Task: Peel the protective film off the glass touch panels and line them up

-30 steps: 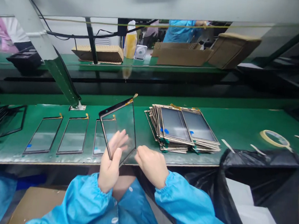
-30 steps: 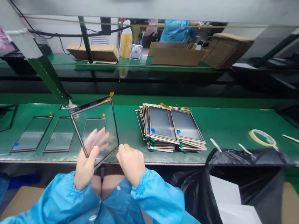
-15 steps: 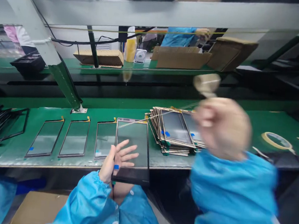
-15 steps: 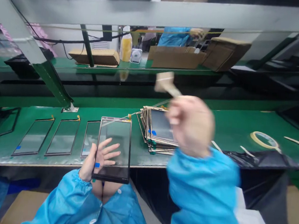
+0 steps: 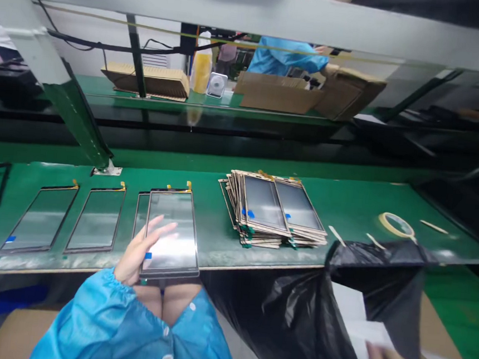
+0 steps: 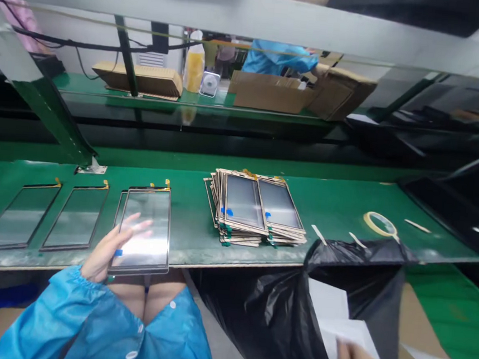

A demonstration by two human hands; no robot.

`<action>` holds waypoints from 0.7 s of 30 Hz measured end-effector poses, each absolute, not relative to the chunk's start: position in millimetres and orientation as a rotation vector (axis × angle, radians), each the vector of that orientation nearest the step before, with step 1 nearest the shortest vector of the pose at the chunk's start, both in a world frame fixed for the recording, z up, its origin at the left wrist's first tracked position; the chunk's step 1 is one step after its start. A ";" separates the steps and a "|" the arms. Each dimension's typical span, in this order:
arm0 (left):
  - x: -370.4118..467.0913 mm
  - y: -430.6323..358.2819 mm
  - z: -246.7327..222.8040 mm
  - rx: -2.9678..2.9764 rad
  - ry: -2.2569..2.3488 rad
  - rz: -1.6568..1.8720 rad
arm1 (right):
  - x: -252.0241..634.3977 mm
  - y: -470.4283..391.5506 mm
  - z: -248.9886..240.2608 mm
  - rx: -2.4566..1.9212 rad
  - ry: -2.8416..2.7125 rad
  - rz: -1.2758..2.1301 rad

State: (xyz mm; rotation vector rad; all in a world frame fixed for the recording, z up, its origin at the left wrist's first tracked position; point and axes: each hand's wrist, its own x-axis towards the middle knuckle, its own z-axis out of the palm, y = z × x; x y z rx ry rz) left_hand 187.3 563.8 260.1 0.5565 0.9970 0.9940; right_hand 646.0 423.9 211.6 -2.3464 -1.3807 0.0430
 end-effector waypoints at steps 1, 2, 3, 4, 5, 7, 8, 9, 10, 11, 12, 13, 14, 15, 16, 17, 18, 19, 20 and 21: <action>193.3 568.1 260.9 0.574 1.006 0.980 | 637.9 431.5 210.5 -2.321 -1.367 -0.007; 201.0 572.9 260.8 0.591 1.001 0.953 | 627.7 446.5 211.6 -2.248 -1.384 -0.037; 209.8 578.2 259.5 0.600 0.994 0.921 | 616.3 467.5 214.6 -2.144 -1.430 -0.039; 219.1 583.9 256.9 0.607 0.985 0.890 | 604.9 492.7 218.5 -2.031 -1.489 -0.008; 228.4 589.6 253.0 0.614 0.978 0.863 | 594.5 519.8 222.5 -1.912 -1.547 0.036; 244.6 600.8 242.1 0.623 0.971 0.831 | 580.6 571.7 227.4 -1.855 -1.566 0.120; 250.9 605.7 235.7 0.625 0.973 0.825 | 578.2 593.8 227.4 -1.859 -1.552 0.137; 255.7 610.0 229.0 0.630 0.979 0.824 | 578.9 612.2 225.7 -1.878 -1.529 0.154; 259.1 613.4 222.4 0.641 0.988 0.830 | 582.1 627.0 222.4 -1.898 -1.503 0.167; 260.9 615.8 216.3 0.656 1.003 0.840 | 587.1 638.4 218.1 -1.918 -1.480 0.185; 261.5 617.1 211.3 0.677 1.022 0.859 | 593.2 646.8 213.2 -1.935 -1.456 0.212; 260.9 617.4 207.6 0.708 1.045 0.887 | 599.5 653.0 208.3 -1.951 -1.433 0.248; 259.6 616.8 205.7 0.747 1.072 0.923 | 605.6 657.6 203.6 -1.963 -1.411 0.288; 258.1 615.4 205.6 0.797 1.099 0.967 | 611.0 661.1 199.5 -1.975 -1.389 0.331; 257.2 613.7 207.4 0.852 1.125 1.015 | 615.6 664.0 196.1 -1.987 -1.366 0.377; 257.6 612.0 210.9 0.920 1.142 1.060 | 619.5 666.6 193.3 -2.000 -1.343 0.424; 260.1 610.9 215.5 1.007 1.145 1.090 | 622.8 669.0 191.2 -2.014 -1.322 0.473; 265.2 610.7 220.5 1.103 1.130 1.102 | 625.5 671.3 189.6 -2.028 -1.303 0.518; 273.1 611.8 225.4 1.201 1.101 1.095 | 627.6 673.4 188.5 -2.040 -1.289 0.559; 283.9 614.3 229.4 1.288 1.064 1.073 | 629.4 675.3 187.7 -2.050 -1.278 0.592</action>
